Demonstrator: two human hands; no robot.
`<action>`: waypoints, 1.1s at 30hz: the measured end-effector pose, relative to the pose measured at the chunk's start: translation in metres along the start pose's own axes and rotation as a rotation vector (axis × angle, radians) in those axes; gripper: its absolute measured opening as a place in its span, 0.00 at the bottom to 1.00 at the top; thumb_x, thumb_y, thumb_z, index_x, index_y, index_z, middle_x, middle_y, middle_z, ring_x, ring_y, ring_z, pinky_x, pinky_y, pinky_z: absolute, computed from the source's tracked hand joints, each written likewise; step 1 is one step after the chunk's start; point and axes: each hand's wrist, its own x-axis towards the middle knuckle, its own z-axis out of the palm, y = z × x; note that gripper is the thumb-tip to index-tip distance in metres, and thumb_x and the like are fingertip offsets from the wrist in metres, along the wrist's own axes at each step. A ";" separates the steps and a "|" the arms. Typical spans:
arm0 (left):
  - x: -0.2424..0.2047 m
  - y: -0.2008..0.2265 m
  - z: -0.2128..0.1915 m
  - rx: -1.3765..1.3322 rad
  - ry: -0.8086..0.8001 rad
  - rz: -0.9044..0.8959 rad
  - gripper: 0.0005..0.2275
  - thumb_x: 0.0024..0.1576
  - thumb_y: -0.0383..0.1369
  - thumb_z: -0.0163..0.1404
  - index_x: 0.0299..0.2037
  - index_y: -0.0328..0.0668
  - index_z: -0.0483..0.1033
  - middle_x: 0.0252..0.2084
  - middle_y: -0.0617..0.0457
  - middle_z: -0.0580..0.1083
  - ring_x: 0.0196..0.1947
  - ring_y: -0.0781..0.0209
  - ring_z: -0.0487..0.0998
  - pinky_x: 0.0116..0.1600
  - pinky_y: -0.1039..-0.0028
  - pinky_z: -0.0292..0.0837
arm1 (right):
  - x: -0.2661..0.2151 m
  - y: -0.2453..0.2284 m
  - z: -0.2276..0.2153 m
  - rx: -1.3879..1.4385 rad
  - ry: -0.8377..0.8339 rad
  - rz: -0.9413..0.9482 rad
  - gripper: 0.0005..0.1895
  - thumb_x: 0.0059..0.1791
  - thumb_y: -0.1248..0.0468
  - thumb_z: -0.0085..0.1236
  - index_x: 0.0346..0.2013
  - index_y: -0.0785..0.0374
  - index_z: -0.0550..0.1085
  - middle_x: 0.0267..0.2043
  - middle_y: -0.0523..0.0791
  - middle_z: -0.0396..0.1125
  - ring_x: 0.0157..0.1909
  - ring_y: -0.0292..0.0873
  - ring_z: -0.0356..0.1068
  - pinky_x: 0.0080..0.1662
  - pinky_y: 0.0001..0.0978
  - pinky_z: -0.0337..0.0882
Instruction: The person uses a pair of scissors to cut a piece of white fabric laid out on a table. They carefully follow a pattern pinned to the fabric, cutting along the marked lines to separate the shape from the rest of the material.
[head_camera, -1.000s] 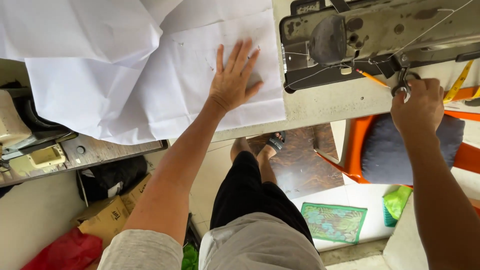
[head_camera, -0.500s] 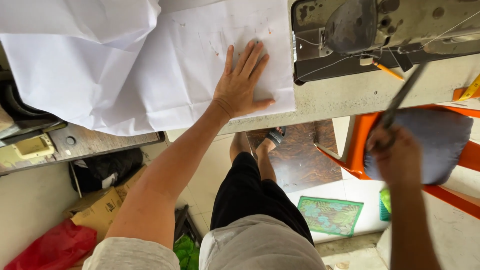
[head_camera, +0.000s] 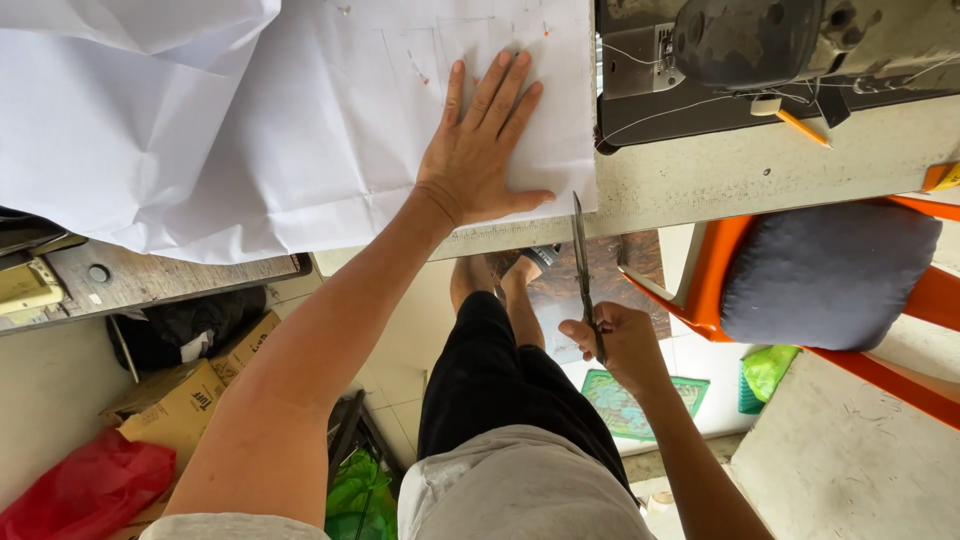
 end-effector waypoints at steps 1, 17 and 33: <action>0.000 0.000 0.001 -0.003 -0.002 -0.001 0.52 0.56 0.73 0.43 0.78 0.32 0.55 0.79 0.38 0.41 0.79 0.42 0.37 0.76 0.35 0.31 | 0.001 -0.001 0.000 -0.001 0.000 0.004 0.25 0.41 0.52 0.73 0.16 0.59 0.64 0.17 0.43 0.65 0.21 0.40 0.72 0.28 0.30 0.70; 0.000 -0.003 -0.001 -0.008 0.019 0.022 0.52 0.56 0.73 0.45 0.77 0.31 0.57 0.78 0.36 0.42 0.78 0.40 0.40 0.76 0.33 0.35 | 0.008 -0.005 0.007 0.044 0.017 0.036 0.18 0.42 0.56 0.73 0.21 0.61 0.71 0.18 0.44 0.66 0.23 0.39 0.67 0.33 0.30 0.67; 0.001 -0.001 -0.001 0.028 -0.009 0.010 0.52 0.57 0.74 0.42 0.78 0.32 0.57 0.79 0.37 0.42 0.79 0.41 0.40 0.76 0.35 0.34 | 0.006 -0.014 0.012 0.026 0.042 0.032 0.19 0.44 0.58 0.72 0.19 0.59 0.69 0.15 0.42 0.64 0.22 0.37 0.61 0.35 0.32 0.66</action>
